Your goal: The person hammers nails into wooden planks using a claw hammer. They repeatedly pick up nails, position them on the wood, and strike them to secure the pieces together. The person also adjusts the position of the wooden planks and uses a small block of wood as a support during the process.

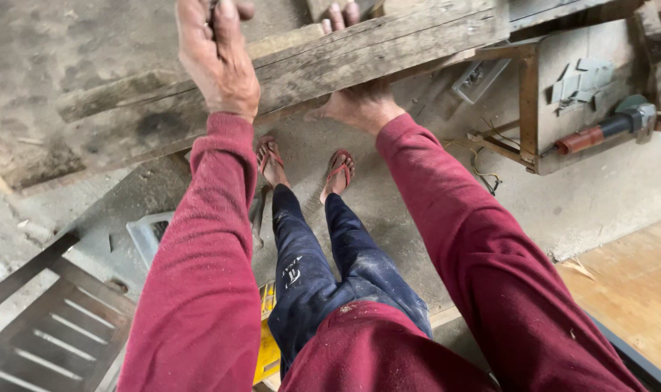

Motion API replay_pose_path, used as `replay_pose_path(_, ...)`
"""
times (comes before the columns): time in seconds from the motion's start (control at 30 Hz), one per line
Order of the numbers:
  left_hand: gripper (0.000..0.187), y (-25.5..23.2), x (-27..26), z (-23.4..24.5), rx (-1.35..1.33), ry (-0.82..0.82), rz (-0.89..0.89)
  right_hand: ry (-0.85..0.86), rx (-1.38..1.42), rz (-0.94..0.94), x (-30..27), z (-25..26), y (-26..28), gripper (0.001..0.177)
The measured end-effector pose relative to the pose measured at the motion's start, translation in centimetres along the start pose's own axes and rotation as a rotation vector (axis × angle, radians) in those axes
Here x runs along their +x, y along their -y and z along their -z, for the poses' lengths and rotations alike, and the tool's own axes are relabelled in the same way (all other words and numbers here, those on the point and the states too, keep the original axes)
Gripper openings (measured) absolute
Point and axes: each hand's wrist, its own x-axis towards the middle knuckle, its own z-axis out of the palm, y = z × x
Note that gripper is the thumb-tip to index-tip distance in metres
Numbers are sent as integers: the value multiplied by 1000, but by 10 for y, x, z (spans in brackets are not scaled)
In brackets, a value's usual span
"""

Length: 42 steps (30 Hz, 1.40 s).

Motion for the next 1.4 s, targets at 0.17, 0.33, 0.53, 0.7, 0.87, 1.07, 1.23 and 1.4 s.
replay_pose_path(0.17, 27, -1, 22, 52, -289, 5, 402, -72, 49, -28, -58, 16, 38, 89)
replay_pose_path(0.33, 28, 16, 22, 67, 23, 70, -10, -150, 444, 222, -107, 4, 148, 75)
replay_pose_path(0.53, 23, 17, 13, 76, 24, 109, 77, 115, 295, 135, -23, -42, 202, 67)
replay_pose_path(0.7, 21, 10, 11, 71, 45, 146, 72, 478, 59, 113, 23, -85, 187, 28)
replay_pose_path(0.87, 21, 3, 11, 72, 37, 142, 190, 55, 92, 74, 32, -130, 183, 49)
replay_pose_path(1.07, 22, 4, 4, 71, -11, 142, 63, 127, 8, 34, 22, -139, 177, 52)
replay_pose_path(1.23, 19, 14, 7, 71, 20, 159, 99, 74, 68, 55, 30, -132, 181, 41)
replay_pose_path(1.4, 19, 22, 10, 70, 43, 195, 95, 260, 91, 104, 31, -100, 188, 27)
